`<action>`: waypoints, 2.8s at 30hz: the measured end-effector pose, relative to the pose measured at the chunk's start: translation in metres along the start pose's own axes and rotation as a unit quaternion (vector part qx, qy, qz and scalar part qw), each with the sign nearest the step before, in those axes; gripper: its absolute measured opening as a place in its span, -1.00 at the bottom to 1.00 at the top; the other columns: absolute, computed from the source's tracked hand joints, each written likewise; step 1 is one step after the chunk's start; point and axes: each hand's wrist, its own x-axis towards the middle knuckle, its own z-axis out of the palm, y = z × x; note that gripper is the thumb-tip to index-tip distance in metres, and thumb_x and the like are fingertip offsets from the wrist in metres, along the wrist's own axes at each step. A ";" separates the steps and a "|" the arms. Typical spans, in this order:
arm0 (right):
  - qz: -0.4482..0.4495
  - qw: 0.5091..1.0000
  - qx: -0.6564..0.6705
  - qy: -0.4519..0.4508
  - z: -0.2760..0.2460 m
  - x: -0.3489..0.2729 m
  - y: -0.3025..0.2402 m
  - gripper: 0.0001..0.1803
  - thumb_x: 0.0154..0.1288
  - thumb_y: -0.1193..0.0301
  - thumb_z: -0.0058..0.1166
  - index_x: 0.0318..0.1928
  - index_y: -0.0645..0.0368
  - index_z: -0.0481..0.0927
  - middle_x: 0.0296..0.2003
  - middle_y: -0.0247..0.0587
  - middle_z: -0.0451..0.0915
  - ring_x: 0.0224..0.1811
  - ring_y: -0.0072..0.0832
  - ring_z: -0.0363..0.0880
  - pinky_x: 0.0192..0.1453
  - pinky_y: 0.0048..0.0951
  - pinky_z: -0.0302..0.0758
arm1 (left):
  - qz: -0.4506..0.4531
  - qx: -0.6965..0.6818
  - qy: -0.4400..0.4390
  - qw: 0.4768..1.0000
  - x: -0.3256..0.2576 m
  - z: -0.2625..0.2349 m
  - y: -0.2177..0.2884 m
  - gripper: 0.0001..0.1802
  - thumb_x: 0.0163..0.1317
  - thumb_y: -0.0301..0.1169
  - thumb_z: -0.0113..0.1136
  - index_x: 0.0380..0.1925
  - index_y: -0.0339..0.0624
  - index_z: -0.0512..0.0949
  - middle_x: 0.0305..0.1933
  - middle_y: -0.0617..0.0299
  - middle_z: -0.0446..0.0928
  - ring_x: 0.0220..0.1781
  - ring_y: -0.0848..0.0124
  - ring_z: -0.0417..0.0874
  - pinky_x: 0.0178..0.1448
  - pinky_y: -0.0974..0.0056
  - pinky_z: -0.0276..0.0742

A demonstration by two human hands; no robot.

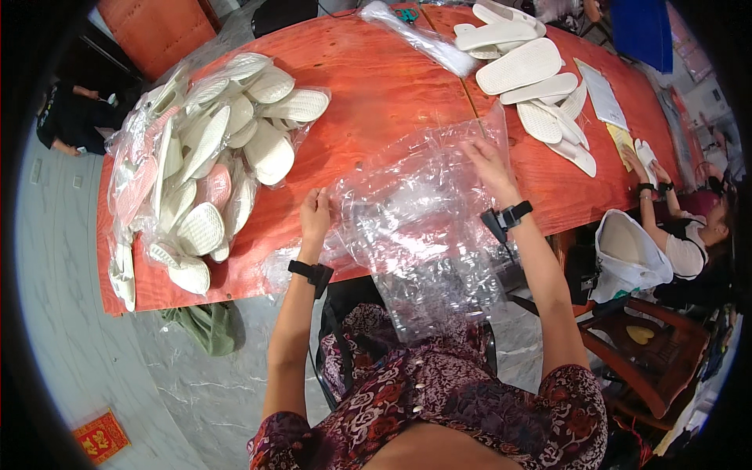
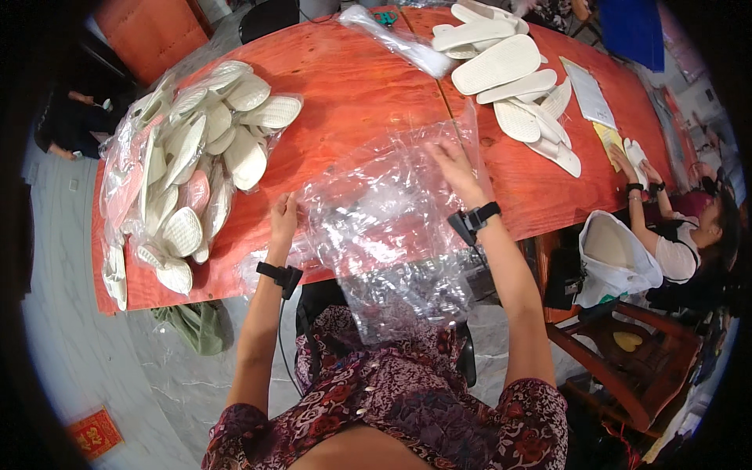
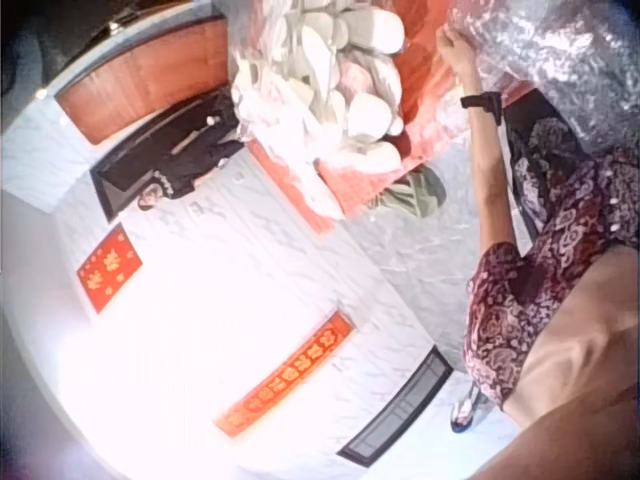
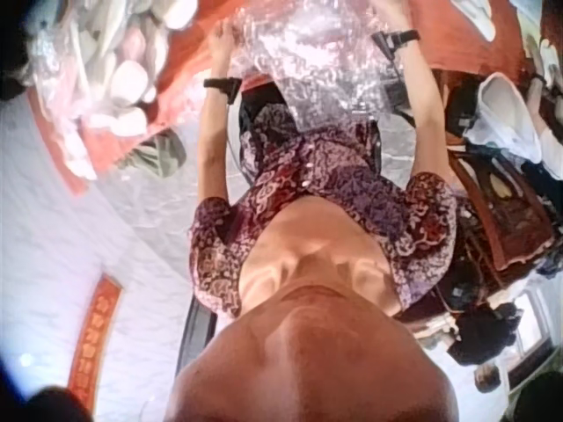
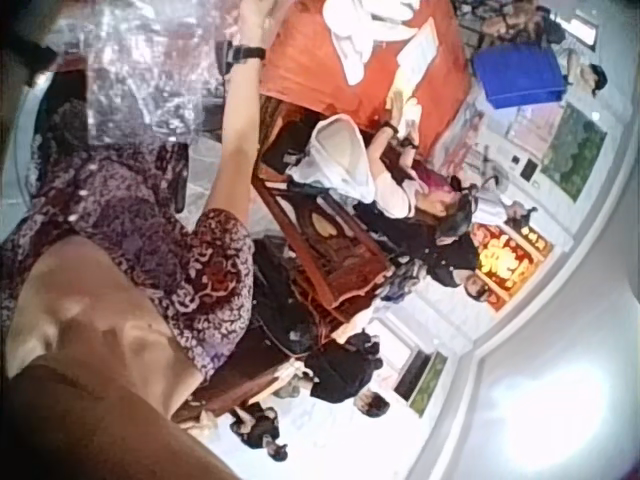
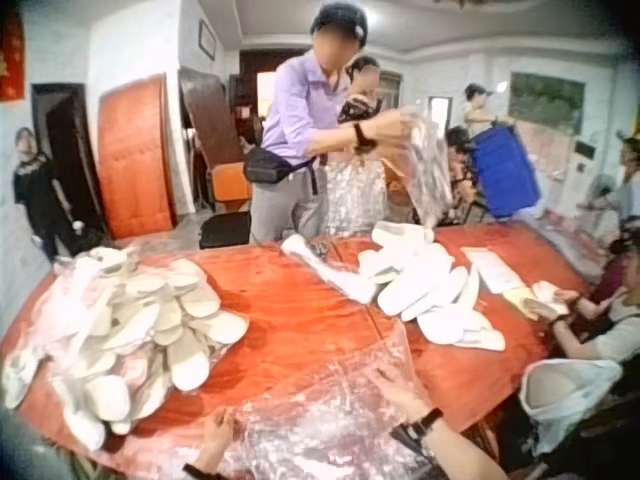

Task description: The recorder extracts pairs of slippers from a large green bag and places them into individual plastic bags on a table.

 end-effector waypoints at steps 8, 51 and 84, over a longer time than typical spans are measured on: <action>0.098 0.989 -0.100 -0.057 0.063 0.019 -0.024 -0.74 0.36 0.25 0.09 -0.18 0.23 0.56 -0.50 -0.47 0.47 -0.46 -0.70 0.35 -0.40 -0.55 0.34 | -0.051 -0.205 -0.019 0.977 0.014 -0.011 -0.030 -0.46 0.31 -0.04 0.12 0.11 -0.19 0.37 -0.01 0.05 0.51 -0.02 0.28 0.58 -0.01 0.25 0.55; -0.105 0.911 -0.396 0.046 -0.143 0.000 -0.008 -0.55 0.26 0.25 0.12 0.02 0.35 0.50 -0.09 0.17 0.53 -0.04 0.04 0.47 0.07 -0.17 0.39 | 0.218 0.341 0.086 0.911 0.000 0.040 0.013 -0.50 -0.02 -0.49 0.28 0.00 -0.33 0.46 -0.16 -0.12 0.47 -0.07 -0.04 0.44 0.04 0.02 0.36; 0.136 0.932 -0.335 0.007 -0.039 0.014 0.032 -0.41 0.19 -0.01 0.14 -0.09 0.33 0.56 -0.20 0.21 0.60 -0.12 0.05 0.58 -0.04 -0.12 0.47 | 0.275 0.362 -0.111 0.884 -0.012 0.107 0.032 -0.45 0.03 -0.43 0.28 0.08 -0.31 0.43 -0.05 -0.18 0.43 0.02 -0.10 0.41 0.14 -0.01 0.32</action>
